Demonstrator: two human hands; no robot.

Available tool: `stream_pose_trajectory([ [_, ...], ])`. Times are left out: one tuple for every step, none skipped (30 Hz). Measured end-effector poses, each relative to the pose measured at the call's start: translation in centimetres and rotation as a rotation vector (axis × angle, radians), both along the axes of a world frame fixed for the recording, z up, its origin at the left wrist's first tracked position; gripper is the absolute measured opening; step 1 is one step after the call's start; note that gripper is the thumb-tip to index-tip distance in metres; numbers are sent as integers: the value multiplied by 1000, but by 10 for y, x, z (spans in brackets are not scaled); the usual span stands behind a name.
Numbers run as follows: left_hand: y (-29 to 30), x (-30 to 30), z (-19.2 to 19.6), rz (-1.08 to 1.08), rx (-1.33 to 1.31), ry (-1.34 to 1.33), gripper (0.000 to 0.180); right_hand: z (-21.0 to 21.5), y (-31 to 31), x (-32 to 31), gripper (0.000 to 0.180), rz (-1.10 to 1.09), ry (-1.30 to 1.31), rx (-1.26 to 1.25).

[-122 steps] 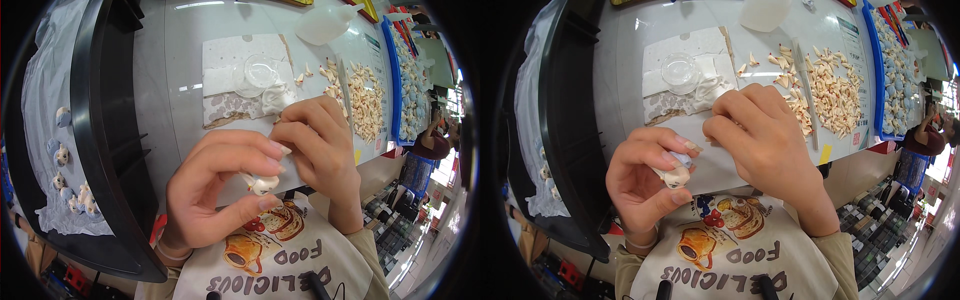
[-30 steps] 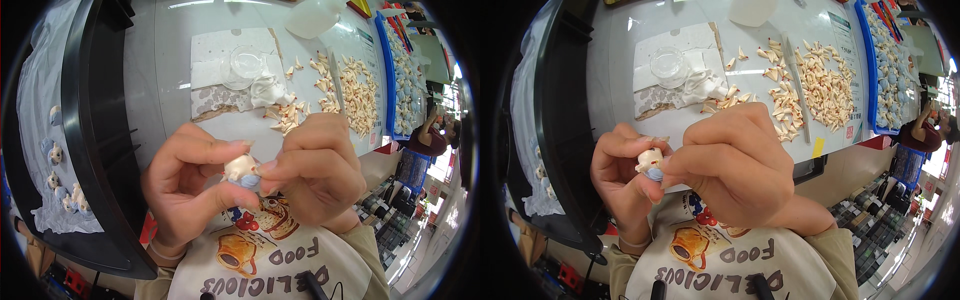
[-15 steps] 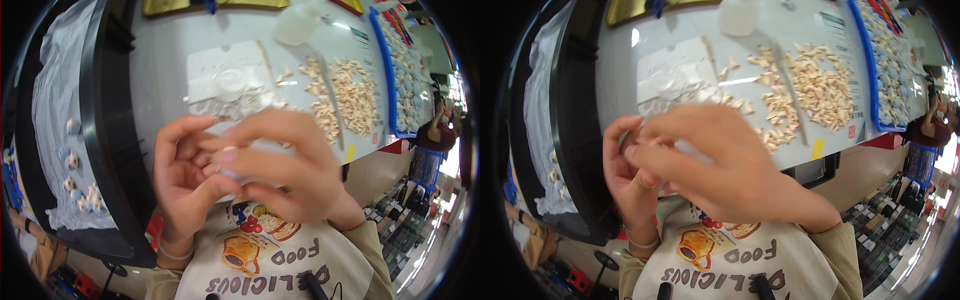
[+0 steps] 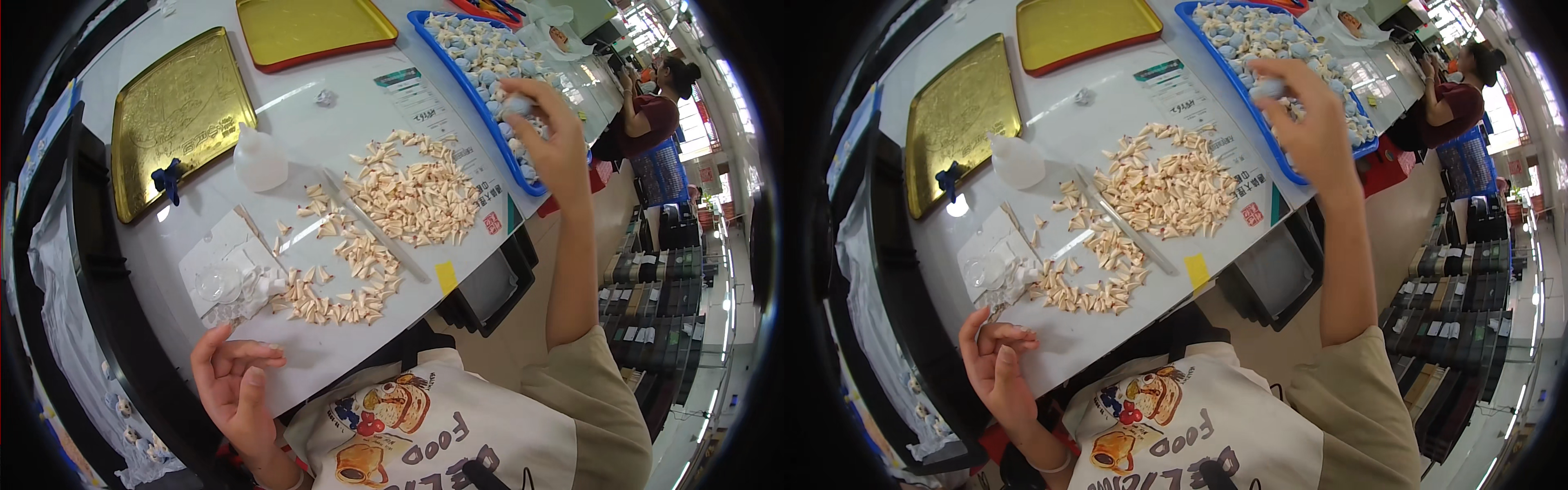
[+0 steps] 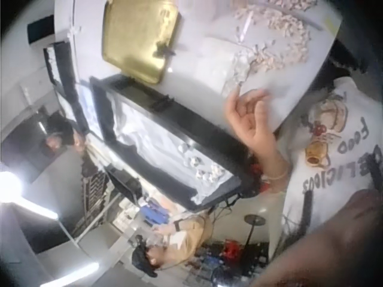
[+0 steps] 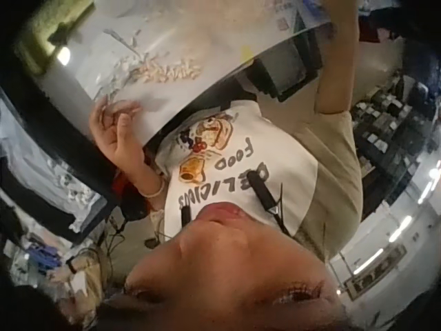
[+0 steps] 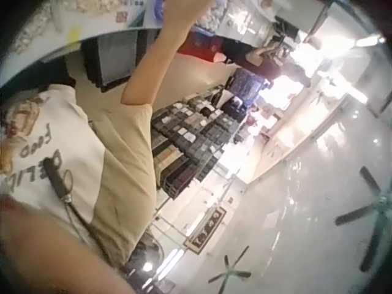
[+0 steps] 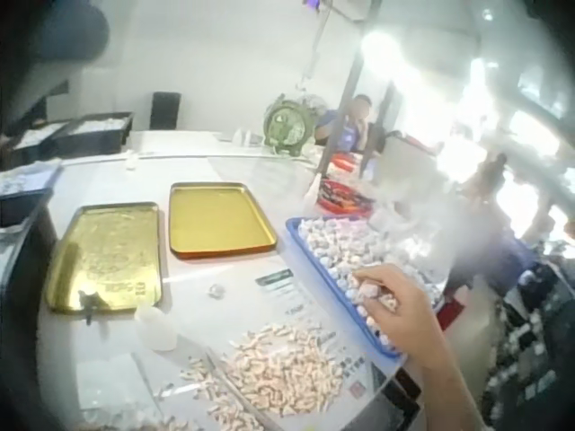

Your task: The person assembles small plastic figurine components, including figurine heads, by hand, applying liquid adhesive from a squeeze bottle to join the parts.

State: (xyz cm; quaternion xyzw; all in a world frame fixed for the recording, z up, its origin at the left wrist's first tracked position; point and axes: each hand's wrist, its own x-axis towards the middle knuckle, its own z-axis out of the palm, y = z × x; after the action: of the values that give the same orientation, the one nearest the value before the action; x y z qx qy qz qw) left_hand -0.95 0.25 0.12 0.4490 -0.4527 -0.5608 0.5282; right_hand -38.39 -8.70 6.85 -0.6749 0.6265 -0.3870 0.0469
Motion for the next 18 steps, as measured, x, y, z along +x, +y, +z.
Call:
stream_pose_trajectory([
  [-2,-1,0,-5,-8,0,50,-2,-2,-25,35,-51,91,-28],
  [-3,-3,0,-14,-15,0,46,-2,-1,-46,36,-106,181,-55],
  [-4,-5,1,-20,-21,-2,41,-2,1,-63,36,-112,179,-60],
  [-3,-5,1,-17,-24,-9,41,-4,0,-74,36,-57,236,-48],
  [-2,-5,1,24,-18,3,38,-6,1,-80,37,-3,293,-37],
  [0,-5,1,66,-12,13,36,-6,0,-79,37,1,282,-39],
  [1,-5,0,69,-14,2,36,-3,0,-77,37,-34,255,-24],
  [2,-6,0,99,-12,-14,33,-2,0,-75,38,-70,228,-9],
  [2,-7,1,127,-13,-27,30,-1,1,-77,38,-71,220,-14],
  [5,-8,3,125,-19,-34,30,-1,2,-78,38,-78,256,-10],
  [13,-7,5,55,-26,-144,32,-1,3,-80,39,-86,292,-4],
  [20,-8,7,-18,-31,-250,34,0,5,-82,39,-92,288,-7],
  [29,-7,18,-10,-31,-261,34,2,6,-82,39,-80,295,-23],
  [40,-4,34,-94,-143,-413,25,4,7,-81,38,-69,303,-38],
  [51,0,50,-177,-253,-563,17,6,8,-78,38,-62,296,-40],
  [56,9,64,-241,-346,-560,14,9,11,-78,36,-57,292,-65],
  [58,21,76,-305,-439,-555,12,11,13,-77,34,-53,288,-91],
  [56,36,86,-297,-552,-518,17,13,16,-75,34,-51,281,-93],
])
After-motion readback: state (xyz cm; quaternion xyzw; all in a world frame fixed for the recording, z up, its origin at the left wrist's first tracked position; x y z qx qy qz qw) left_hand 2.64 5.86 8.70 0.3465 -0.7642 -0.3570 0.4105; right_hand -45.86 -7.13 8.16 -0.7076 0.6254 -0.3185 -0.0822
